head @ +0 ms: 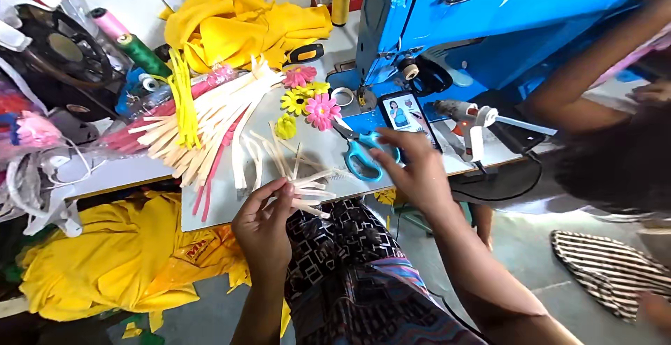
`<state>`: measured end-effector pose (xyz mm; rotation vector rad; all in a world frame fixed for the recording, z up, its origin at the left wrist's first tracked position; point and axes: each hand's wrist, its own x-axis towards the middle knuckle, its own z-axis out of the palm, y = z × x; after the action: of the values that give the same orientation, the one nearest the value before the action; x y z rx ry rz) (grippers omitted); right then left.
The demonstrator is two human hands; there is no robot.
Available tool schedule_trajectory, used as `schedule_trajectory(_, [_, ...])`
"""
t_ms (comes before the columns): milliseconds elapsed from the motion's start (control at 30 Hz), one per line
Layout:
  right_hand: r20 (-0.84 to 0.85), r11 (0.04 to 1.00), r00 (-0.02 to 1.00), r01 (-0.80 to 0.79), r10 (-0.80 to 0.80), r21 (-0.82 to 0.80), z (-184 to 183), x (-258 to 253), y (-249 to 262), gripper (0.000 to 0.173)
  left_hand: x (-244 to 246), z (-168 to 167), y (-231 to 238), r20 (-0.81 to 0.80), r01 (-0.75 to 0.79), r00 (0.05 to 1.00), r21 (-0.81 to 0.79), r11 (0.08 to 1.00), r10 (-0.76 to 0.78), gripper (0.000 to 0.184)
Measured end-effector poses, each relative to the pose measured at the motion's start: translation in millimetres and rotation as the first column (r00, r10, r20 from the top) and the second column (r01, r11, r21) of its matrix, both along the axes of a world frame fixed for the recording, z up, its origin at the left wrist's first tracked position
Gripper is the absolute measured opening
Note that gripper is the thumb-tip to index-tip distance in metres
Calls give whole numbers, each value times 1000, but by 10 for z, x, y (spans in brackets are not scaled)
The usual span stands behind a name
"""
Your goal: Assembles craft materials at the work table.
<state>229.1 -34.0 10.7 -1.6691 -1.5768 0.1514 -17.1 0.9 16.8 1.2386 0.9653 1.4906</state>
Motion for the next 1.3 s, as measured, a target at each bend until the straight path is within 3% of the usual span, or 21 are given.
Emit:
schedule_trajectory(100, [197, 941, 935, 321, -296, -108, -186, 306, -58, 52, 6, 2, 9, 26, -35, 999, -61, 998, 37, 17])
schedule_trajectory(167, [228, 921, 922, 353, -312, -164, -271, 398, -31, 58, 54, -25, 8, 44, -15, 999, -70, 997, 18, 17])
schedule_trajectory(233, [120, 960, 967, 242, -226, -139, -246, 368, 10, 59, 120, -61, 18, 68, -4, 998, -48, 999, 7, 17])
schedule_trajectory(300, [-114, 995, 992, 38, -49, -94, -129, 169, -1, 51, 172, -88, 40, 94, -37, 995, -21, 999, 39, 16])
schedule_trajectory(400, [-425, 954, 866, -300, 264, -20, -58, -335, -75, 45, 211, -95, 34, 113, -106, 988, -31, 994, 108, 15])
schedule_trajectory(467, [-534, 918, 765, -393, 359, 53, -95, -640, -90, 45, 252, -106, 10, 124, -126, 984, -47, 991, 131, 15])
schedule_trajectory(667, [-731, 943, 619, -316, 287, 103, -94, -852, -27, 19, 288, -73, -115, 134, -83, 985, -162, 983, 105, 17])
schedule_trajectory(833, [-790, 949, 557, -301, 255, 94, -56, -660, 17, 22, 262, 31, -178, 170, 97, 985, -359, 928, -37, 15])
schedule_trajectory(1000, [-905, 952, 384, -299, 185, 68, -21, -605, 35, 15, 294, 59, -204, 264, 250, 955, -468, 848, -137, 14])
schedule_trajectory(1300, [-935, 933, 328, -360, 133, 7, -21, -573, 30, 29, 269, 32, -177, 199, 271, 960, -483, 833, -197, 11])
